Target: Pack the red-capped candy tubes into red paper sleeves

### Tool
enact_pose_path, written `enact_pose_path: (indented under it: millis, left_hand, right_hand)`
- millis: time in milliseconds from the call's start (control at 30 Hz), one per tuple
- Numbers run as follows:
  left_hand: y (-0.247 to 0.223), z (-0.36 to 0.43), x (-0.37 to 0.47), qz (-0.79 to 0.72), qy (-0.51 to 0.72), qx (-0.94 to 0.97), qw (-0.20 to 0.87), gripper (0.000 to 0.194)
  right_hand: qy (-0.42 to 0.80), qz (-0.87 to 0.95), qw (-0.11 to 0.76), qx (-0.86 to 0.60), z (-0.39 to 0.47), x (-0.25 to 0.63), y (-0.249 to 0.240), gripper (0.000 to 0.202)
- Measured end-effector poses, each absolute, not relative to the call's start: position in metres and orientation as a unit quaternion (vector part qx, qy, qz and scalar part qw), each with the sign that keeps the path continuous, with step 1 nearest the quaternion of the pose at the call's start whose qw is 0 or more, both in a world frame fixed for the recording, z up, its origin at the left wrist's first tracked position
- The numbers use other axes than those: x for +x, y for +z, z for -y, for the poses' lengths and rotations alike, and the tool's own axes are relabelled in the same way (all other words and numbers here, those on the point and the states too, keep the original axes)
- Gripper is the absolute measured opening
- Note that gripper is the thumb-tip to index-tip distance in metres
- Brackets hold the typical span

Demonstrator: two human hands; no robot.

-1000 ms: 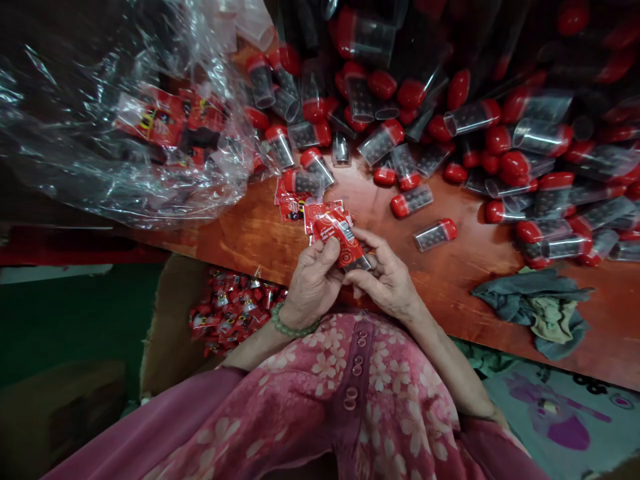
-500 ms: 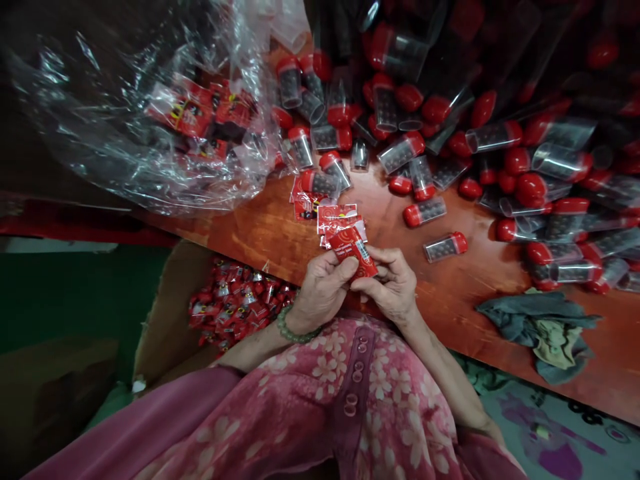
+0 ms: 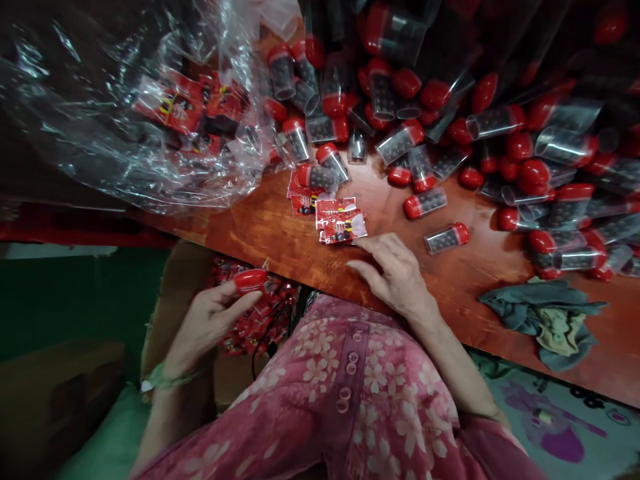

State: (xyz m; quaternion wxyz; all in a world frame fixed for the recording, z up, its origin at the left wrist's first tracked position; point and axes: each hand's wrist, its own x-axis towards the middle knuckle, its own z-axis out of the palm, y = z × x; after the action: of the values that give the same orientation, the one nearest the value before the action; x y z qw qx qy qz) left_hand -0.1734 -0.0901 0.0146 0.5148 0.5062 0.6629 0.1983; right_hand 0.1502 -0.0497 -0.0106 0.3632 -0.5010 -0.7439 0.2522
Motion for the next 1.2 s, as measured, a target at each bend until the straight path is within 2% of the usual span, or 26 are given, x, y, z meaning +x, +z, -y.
enact_pose_path:
  millis: [67,133,200,267,300,367,467,633,767,900,1067,1200]
  left_hand:
    - [0.013,0.102,-0.222,-0.711,0.040,0.615,0.338,0.024]
    - [0.012,0.109,-0.253,-0.726,-0.047,0.672,0.136,0.022]
    - [0.012,0.108,-0.256,-0.704,-0.065,0.705,0.054,0.025]
    - [0.014,0.098,-0.232,-0.676,0.012,0.734,0.058,0.029]
    - [0.014,0.089,-0.212,-0.651,0.054,0.751,0.094,0.032]
    - [0.013,0.068,-0.162,-0.576,0.199,0.784,0.117,0.028]
    - [0.003,0.037,-0.093,-0.464,0.279,0.832,0.117,0.035]
    - [-0.016,0.006,-0.042,-0.389,0.262,0.871,0.149,0.033]
    - [-0.018,0.001,-0.043,-0.364,0.271,0.887,0.086,0.029]
    - [-0.016,0.000,-0.049,-0.361,0.264,0.892,0.065,0.026]
    - [-0.017,-0.006,-0.053,-0.372,0.230,0.893,0.105,0.023]
    - [-0.011,-0.011,-0.055,-0.354,0.217,0.898,0.149,0.027]
  right_hand:
    - [0.166,0.771,0.334,-0.516,0.041,0.153,-0.014,0.023]
    - [0.118,0.790,0.304,-0.520,0.034,0.153,-0.017,0.025]
    - [0.097,0.810,0.281,-0.505,0.030,0.152,-0.021,0.027]
    - [0.086,0.828,0.269,-0.485,0.028,0.151,-0.024,0.026]
    - [0.082,0.832,0.267,-0.479,0.029,0.150,-0.025,0.026]
    - [0.073,0.836,0.262,-0.476,0.030,0.150,-0.027,0.028]
    - [0.061,0.843,0.254,-0.471,0.031,0.149,-0.026,0.028]
    - [0.022,0.858,0.265,-0.439,0.030,0.148,-0.019,0.027]
    - [-0.018,0.861,0.264,-0.434,0.027,0.146,-0.017,0.025]
    - [0.016,0.863,0.253,-0.437,0.029,0.145,-0.010,0.020]
    - [0.091,0.832,0.218,-0.501,0.045,0.173,0.012,0.020]
    - [0.076,0.783,0.185,-0.589,0.061,0.223,0.024,0.021]
